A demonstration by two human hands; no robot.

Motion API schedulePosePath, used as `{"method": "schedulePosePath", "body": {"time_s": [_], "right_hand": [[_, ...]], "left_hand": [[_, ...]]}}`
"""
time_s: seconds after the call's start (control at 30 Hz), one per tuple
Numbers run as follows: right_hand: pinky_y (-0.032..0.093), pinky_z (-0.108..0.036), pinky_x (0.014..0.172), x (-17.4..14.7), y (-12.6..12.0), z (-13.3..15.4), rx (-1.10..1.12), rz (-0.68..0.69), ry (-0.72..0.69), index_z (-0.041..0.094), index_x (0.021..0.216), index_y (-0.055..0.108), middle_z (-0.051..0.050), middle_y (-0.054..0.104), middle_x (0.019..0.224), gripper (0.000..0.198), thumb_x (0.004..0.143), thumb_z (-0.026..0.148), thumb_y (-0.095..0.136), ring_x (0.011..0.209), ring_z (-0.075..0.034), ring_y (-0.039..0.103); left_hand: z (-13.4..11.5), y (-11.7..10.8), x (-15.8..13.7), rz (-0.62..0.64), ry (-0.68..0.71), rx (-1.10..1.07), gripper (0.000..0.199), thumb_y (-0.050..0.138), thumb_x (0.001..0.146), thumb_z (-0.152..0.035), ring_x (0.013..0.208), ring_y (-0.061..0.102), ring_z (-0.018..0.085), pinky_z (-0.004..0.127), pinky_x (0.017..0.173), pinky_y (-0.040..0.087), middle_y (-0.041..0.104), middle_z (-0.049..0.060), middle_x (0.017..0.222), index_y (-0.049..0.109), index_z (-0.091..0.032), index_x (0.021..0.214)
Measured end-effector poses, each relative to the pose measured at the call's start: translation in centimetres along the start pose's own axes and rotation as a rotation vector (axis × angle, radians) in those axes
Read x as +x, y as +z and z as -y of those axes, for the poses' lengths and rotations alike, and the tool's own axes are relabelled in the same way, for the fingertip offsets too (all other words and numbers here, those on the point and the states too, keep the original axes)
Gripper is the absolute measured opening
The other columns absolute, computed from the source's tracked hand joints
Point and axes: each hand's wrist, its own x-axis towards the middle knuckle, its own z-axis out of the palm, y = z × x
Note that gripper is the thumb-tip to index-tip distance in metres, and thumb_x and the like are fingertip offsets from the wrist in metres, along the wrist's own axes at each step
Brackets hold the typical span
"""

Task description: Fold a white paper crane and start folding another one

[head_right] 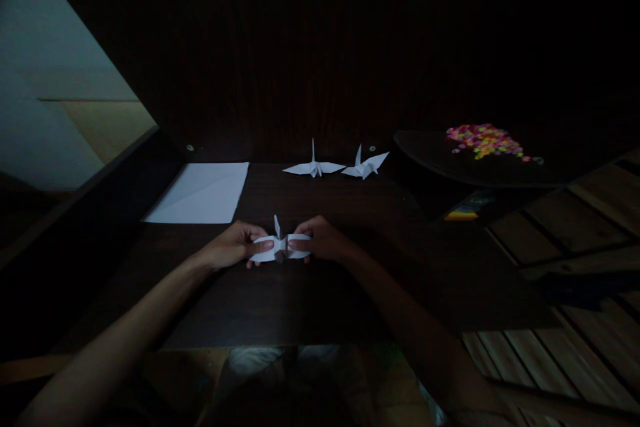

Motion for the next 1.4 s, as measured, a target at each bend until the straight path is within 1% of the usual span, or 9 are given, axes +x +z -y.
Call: {"method": "schedulePosePath", "body": {"time_s": [0.13, 0.23, 0.4, 0.53, 0.67, 0.77, 1.0, 1.4], "right_hand": [[0.036, -0.016, 0.037, -0.03, -0.24, -0.06, -0.038, 0.010, 0.016, 0.011, 0.077, 0.069, 0.000, 0.065, 0.057, 0.034, 0.069, 0.044, 0.073, 0.042, -0.009, 0.056], [0.034, -0.016, 0.036, -0.07, -0.28, 0.17, -0.048, 0.024, 0.034, 0.011, 0.075, 0.069, 0.000, 0.064, 0.056, 0.036, 0.068, 0.046, 0.073, 0.042, -0.009, 0.056], [0.035, -0.017, 0.036, -0.03, -0.33, 0.24, -0.047, 0.022, 0.048, 0.011, 0.075, 0.068, -0.001, 0.065, 0.057, 0.039, 0.066, 0.048, 0.074, 0.043, -0.010, 0.056], [0.037, -0.017, 0.037, 0.06, -0.46, 0.01, -0.021, 0.040, 0.003, 0.012, 0.074, 0.067, 0.000, 0.063, 0.055, 0.039, 0.067, 0.049, 0.075, 0.042, -0.009, 0.055], [0.042, -0.019, 0.040, 0.10, -0.55, -0.05, 0.037, 0.060, -0.068, 0.012, 0.071, 0.065, 0.000, 0.063, 0.058, 0.040, 0.065, 0.049, 0.076, 0.044, -0.009, 0.055], [0.043, -0.019, 0.041, 0.15, -0.63, -0.11, 0.035, 0.055, -0.087, 0.012, 0.072, 0.065, 0.000, 0.063, 0.060, 0.039, 0.066, 0.049, 0.076, 0.045, -0.010, 0.056], [0.043, -0.019, 0.040, 0.29, -0.75, -0.35, -0.008, 0.037, -0.058, 0.012, 0.072, 0.065, 0.000, 0.063, 0.059, 0.039, 0.067, 0.050, 0.076, 0.044, -0.010, 0.056], [0.042, -0.019, 0.040, 0.31, -0.93, -0.42, -0.013, 0.041, -0.023, 0.011, 0.073, 0.067, 0.000, 0.063, 0.059, 0.038, 0.067, 0.047, 0.076, 0.043, -0.010, 0.055]], "left_hand": [[0.09, -0.05, 0.03, 0.004, -0.002, -0.002, 0.045, 0.073, 0.073, -0.054, 0.043, 0.053, 0.008, 0.017, 0.040, 0.042, 0.061, 0.002, 0.054, 0.066, -0.009, 0.071], [0.07, -0.06, -0.01, 0.015, -0.003, -0.012, 0.045, 0.073, 0.073, -0.053, 0.043, 0.053, 0.008, 0.017, 0.040, 0.042, 0.061, 0.002, 0.054, 0.066, -0.009, 0.071], [-0.02, -0.10, -0.09, 0.026, 0.004, -0.030, 0.044, 0.074, 0.072, -0.052, 0.043, 0.053, 0.008, 0.017, 0.040, 0.042, 0.061, 0.002, 0.053, 0.066, -0.009, 0.071], [-0.04, -0.18, -0.15, 0.029, 0.027, -0.044, 0.044, 0.074, 0.073, -0.052, 0.045, 0.054, 0.009, 0.017, 0.041, 0.043, 0.061, 0.001, 0.054, 0.065, -0.009, 0.070], [-0.03, -0.28, -0.17, 0.048, 0.060, -0.059, 0.042, 0.074, 0.074, -0.050, 0.045, 0.054, 0.008, 0.016, 0.041, 0.043, 0.062, 0.001, 0.055, 0.065, -0.010, 0.072], [-0.03, -0.36, -0.18, 0.042, 0.076, -0.052, 0.041, 0.074, 0.075, -0.049, 0.045, 0.055, 0.008, 0.017, 0.041, 0.044, 0.062, 0.001, 0.055, 0.065, -0.010, 0.072], [-0.10, -0.47, -0.24, 0.028, 0.078, -0.023, 0.041, 0.073, 0.075, -0.050, 0.044, 0.054, 0.008, 0.016, 0.041, 0.042, 0.062, 0.001, 0.054, 0.064, -0.010, 0.070], [-0.09, -0.46, -0.15, 0.027, 0.051, -0.026, 0.040, 0.074, 0.074, -0.049, 0.043, 0.053, 0.008, 0.016, 0.040, 0.042, 0.060, 0.000, 0.053, 0.064, -0.011, 0.069]]}}
